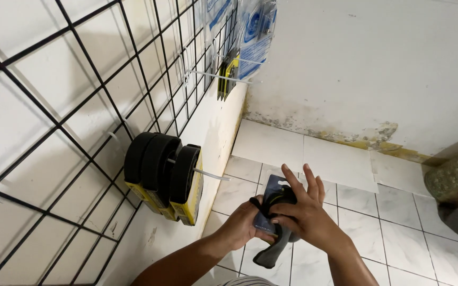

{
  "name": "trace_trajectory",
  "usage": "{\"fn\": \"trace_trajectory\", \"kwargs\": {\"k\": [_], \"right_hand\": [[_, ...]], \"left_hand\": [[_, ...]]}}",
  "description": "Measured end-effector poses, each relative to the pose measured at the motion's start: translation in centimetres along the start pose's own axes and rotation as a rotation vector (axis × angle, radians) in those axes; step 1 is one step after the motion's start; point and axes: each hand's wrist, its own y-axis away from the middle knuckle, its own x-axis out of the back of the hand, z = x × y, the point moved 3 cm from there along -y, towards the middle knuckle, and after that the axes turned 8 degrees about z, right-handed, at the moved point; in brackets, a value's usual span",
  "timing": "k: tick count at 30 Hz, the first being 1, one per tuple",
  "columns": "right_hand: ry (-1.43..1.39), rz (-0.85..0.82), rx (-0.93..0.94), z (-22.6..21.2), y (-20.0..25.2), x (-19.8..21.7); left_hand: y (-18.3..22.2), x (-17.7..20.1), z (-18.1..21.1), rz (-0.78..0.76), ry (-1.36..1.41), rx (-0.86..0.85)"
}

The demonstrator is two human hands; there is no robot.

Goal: Cleaning a packaged automotive light bulb with a cloth and hanging it back on a wall grid.

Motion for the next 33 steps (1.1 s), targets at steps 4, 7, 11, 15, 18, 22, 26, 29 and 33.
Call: {"fn": "trace_trajectory", "kwargs": {"k": [4, 7, 11, 15, 18, 22, 26, 29, 33], "right_hand": [[0.028, 0.05, 0.006, -0.2, -0.1, 0.4], [0.047, 0.179, 0.038, -0.3, 0.0, -0.1], [0.012, 0.312, 0.025, -1.2, -0.1, -0.7], [0.061, 0.439, -0.025, -1.6, 0.7, -1.9], [0.129, 0.502, -0.039, -1.4, 2.1, -3.3], [0.126, 0.476, -0.026, -1.7, 3.9, -4.9], [0.116, 0.449, -0.026, -1.5, 5.3, -5.5], [0.145, 0.418, -0.038, -0.7, 5.1, -4.6], [0.126, 0.329, 0.006, -0.1, 3.6, -2.6]], "left_hand": [[0.1, -0.7, 0.4, 0.001, -0.054, -0.003], [-0.4, 0.5, -0.2, 0.01, 0.006, -0.081], [0.8, -1.1, 1.3, -0.002, -0.035, -0.128], [1.5, -1.4, 1.4, 0.024, 0.04, -0.14], [2.0, -2.0, 2.1, -0.01, 0.084, -0.204], [2.6, -2.2, 3.1, -0.027, 0.113, -0.286], [2.4, -2.0, 2.8, -0.034, 0.103, -0.31], [2.1, -2.0, 2.5, -0.05, 0.079, -0.255], [1.9, -2.3, 2.3, -0.02, 0.087, -0.201]]}}
